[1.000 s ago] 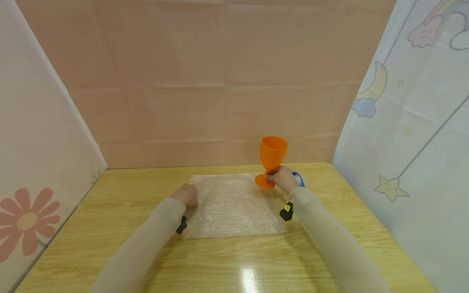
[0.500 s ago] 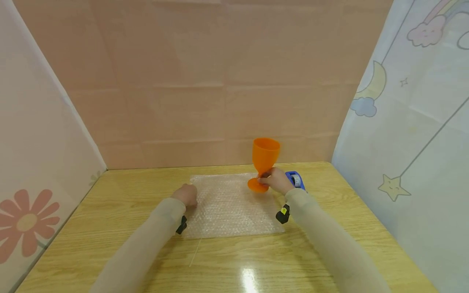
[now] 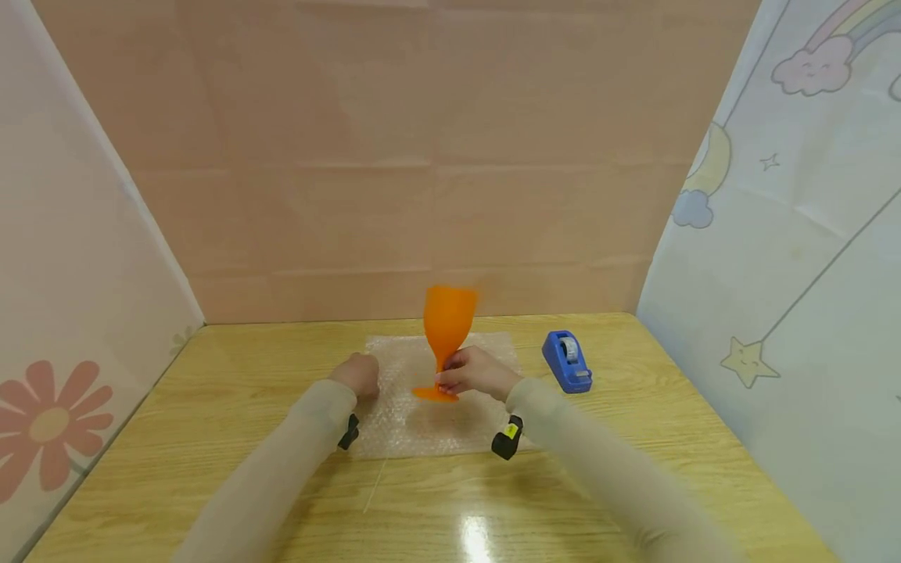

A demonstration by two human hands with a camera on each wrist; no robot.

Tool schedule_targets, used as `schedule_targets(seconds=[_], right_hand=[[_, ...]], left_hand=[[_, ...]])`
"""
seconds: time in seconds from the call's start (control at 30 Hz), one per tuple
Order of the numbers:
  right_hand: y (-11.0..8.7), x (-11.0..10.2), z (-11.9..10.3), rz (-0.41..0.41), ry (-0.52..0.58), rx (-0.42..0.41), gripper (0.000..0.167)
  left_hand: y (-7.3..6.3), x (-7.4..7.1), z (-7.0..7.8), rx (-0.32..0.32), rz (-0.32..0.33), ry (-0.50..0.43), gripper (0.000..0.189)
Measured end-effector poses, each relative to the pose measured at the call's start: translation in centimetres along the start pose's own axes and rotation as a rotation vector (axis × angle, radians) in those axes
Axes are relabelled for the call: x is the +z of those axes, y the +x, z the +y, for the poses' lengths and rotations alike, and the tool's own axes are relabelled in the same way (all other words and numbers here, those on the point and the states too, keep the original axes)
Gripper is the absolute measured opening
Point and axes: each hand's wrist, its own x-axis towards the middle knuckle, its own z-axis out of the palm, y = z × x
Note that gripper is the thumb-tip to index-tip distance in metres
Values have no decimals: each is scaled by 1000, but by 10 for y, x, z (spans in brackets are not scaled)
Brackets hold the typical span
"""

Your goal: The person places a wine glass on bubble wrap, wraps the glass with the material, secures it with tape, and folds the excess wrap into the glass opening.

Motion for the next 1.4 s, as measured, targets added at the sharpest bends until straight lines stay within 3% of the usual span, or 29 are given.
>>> schedule_targets(seconds=[0.2,0.33,0.53,0.7,0.9,1.13,1.4], right_hand=[[11,41,6,-173,173,62,18],[19,59,8,-235,222,118,16],[29,69,9,-225,258,166,14],[30,71,9,-200,278,191,13],[27,71,8,-201,259,208,16],[28,72,14,-210,262,223,9],[30,73,17,-210,281,262,10]], left_hand=[[4,3,-3,8,33,17,10],[9,6,-5,-11,48,-8,9],[11,10,-6,-67,48,-113,18],[11,10,-5,-56,49,-137,19],[9,7,-7,-57,48,-122,17],[7,5,-6,-11,74,-13,16],[8,5,-6,-36,57,-29,17]])
